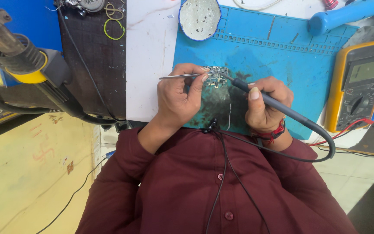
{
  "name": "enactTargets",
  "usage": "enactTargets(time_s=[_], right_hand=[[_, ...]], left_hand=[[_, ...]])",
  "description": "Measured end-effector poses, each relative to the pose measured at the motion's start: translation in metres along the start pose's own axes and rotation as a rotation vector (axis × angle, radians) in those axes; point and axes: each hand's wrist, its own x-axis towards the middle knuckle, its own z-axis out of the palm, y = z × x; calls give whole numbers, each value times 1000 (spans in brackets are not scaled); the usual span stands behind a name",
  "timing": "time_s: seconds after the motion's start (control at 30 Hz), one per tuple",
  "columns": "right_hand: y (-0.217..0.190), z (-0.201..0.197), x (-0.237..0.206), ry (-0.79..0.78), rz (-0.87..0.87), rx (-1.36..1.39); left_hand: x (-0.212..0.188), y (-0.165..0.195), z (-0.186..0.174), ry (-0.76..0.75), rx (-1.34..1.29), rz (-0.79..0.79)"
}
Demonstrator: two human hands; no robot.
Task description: The person uses a soldering iron and tweezers to apply solder to a small circuit board. They then use a hot air gun to reflow solder on the board and apply flux with a small brush. The person continues to solder and reflow different areas of the circuit board.
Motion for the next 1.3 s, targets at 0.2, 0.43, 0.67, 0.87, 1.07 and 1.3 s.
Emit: enactTargets(time_s=[0.2, 0.43, 0.67, 0.87, 1.07, 1.3], right_hand=[[1, 1, 1, 10, -4, -9], [2, -1, 0, -5, -6, -8], [3, 0, 0, 12, -7, 2], [3, 1, 1, 7, -9, 15], [1, 0, 1, -4, 9, -19], [0, 0, 2, -9, 14, 10]], left_hand=[[1, 0, -1, -3, 5, 8], [1, 0, 1, -4, -15, -18], [1, 1, 0, -10, 18, 7], [2, 1, 0, -6, 8, 3], [2, 0, 1, -5, 12, 22], [1, -1, 0, -6, 18, 15]])
